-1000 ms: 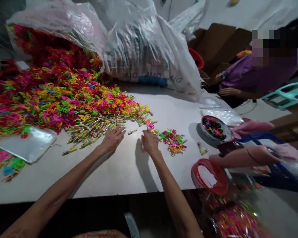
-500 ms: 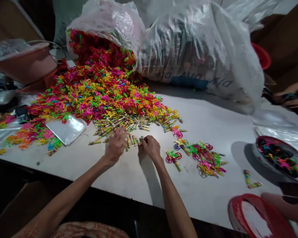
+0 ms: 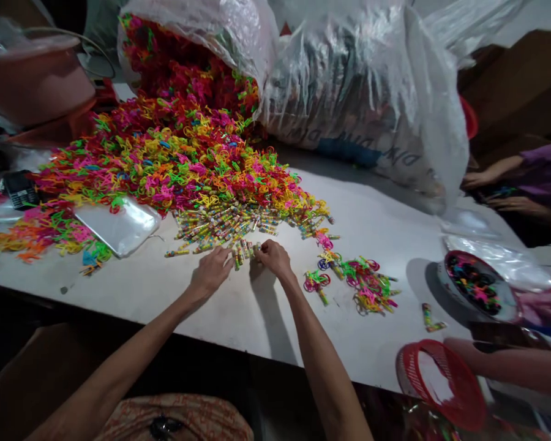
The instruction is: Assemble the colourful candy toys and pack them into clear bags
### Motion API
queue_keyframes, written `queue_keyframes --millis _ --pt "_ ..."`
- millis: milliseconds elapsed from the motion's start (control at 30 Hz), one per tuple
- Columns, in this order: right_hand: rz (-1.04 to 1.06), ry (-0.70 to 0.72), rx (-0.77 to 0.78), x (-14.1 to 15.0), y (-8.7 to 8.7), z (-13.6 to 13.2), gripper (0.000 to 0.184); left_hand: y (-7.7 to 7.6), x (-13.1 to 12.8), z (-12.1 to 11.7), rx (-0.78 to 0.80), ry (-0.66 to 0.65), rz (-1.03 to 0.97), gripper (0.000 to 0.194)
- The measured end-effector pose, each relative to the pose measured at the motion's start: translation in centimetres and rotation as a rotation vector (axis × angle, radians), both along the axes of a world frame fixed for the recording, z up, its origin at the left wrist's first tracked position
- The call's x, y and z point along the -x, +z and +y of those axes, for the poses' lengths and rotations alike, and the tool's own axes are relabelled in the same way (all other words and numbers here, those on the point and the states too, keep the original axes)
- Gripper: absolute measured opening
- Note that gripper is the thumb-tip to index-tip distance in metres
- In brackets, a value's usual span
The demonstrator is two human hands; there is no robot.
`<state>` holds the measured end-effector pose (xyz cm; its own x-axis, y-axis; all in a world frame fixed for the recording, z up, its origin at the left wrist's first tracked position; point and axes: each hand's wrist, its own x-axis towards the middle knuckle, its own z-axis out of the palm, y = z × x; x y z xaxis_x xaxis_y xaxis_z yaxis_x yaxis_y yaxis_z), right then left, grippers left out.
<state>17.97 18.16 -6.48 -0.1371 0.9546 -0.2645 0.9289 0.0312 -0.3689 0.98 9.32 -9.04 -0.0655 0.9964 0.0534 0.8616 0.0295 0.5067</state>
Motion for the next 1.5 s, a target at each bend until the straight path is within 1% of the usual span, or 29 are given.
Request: queue_keyframes --millis 33,100,167,233,267,300,367,400,467,533,567,600,633,700,767,800,833,867,933,1033,1133,1267,1367,1433,1500 --pt "-0.062 0.018 -0.012 0.3 0.0 -0.1 0.015 0.2 -0.7 0.6 0.013 0.016 -0.003 0.025" --pt "-0.148 0.044 -0.035 0.7 0.0 -0.1 0.014 0.3 -1.5 1.5 -0.021 0.048 -0.008 0.031" --pt "-0.127 0.058 -0.021 0.3 0.1 0.0 0.015 0.3 -1.4 1.6 -0.047 0.069 -0.015 0.033" --pt "-0.037 0.094 -0.007 -0.6 0.3 0.2 0.020 0.1 -0.6 1.1 -0.023 0.066 -0.022 0.031" --pt "0.004 0.116 -0.027 -1.1 0.4 0.3 0.022 0.0 -0.1 0.7 -0.006 0.058 -0.026 0.029" --pt "0.021 0.136 -0.071 -1.7 0.5 0.4 0.024 -0.2 0.4 0.3 0.000 0.049 -0.031 0.027" --pt "-0.024 0.189 -0.180 -2.5 0.8 0.2 0.030 -0.4 1.3 -0.7 -0.015 0.043 -0.044 0.025" --pt "-0.072 0.243 -0.219 -2.8 0.8 0.0 0.035 -0.4 1.6 -1.0 -0.027 0.045 -0.050 0.024" --pt "-0.167 0.414 -0.242 -3.0 0.8 -0.8 0.045 -0.4 1.9 -1.5 -0.041 0.049 -0.062 0.023" --pt "-0.226 0.588 -0.232 -2.9 0.6 -1.7 0.044 -0.2 1.6 -1.4 -0.038 0.030 -0.070 0.023" --pt "-0.247 0.635 -0.233 -2.9 0.5 -2.1 0.041 -0.1 1.3 -1.2 -0.036 0.011 -0.071 0.023" --pt "-0.263 0.651 -0.238 -3.0 0.4 -2.5 0.037 0.0 1.0 -1.0 -0.031 -0.007 -0.069 0.024" --pt "-0.277 0.633 -0.238 -3.1 0.4 -2.7 0.033 0.1 0.7 -0.7 -0.024 -0.023 -0.064 0.026" --pt "-0.285 0.492 -0.205 -3.1 0.3 -2.5 0.027 0.2 0.1 0.0 -0.001 -0.021 -0.055 0.027" --pt "-0.275 0.315 -0.136 -2.7 0.4 -1.6 0.022 0.2 -0.4 0.7 0.033 0.041 -0.059 0.029" --pt "-0.265 0.252 -0.096 -2.1 0.5 -0.9 0.022 0.2 -0.5 0.9 0.049 0.080 -0.066 0.030" --pt "-0.251 0.218 -0.061 -1.5 0.5 -0.2 0.023 0.2 -0.6 1.1 0.060 0.111 -0.073 0.032" --pt "-0.236 0.213 -0.034 -0.6 0.6 0.5 0.025 0.2 -0.7 1.2 0.066 0.128 -0.075 0.034" --pt "-0.216 0.223 0.001 1.3 0.8 1.5 0.030 0.2 -0.8 1.2 0.048 0.089 -0.059 0.034" --pt "-0.245 0.230 0.048 4.0 1.3 1.9 0.032 0.3 -0.7 1.0 -0.005 -0.083 0.022 0.033" --pt "-0.306 0.242 0.067 5.5 1.5 1.0 0.032 0.2 -0.3 0.6 -0.020 -0.215 0.134 0.032" --pt "-0.322 0.303 -0.030 5.6 1.0 -0.9 0.033 -0.3 1.3 0.1 -0.056 -0.290 0.226 0.031" --pt "-0.275 0.280 -0.110 4.8 0.4 -1.9 0.028 -0.3 2.3 0.4 -0.097 -0.366 0.258 0.032" --pt "-0.218 0.254 -0.151 4.4 0.3 -2.2 0.027 0.0 2.4 1.0 -0.104 -0.448 0.267 0.032" --pt "-0.156 0.281 -0.170 4.2 0.3 -2.4 0.025 0.4 2.1 1.6 -0.102 -0.516 0.267 0.029"
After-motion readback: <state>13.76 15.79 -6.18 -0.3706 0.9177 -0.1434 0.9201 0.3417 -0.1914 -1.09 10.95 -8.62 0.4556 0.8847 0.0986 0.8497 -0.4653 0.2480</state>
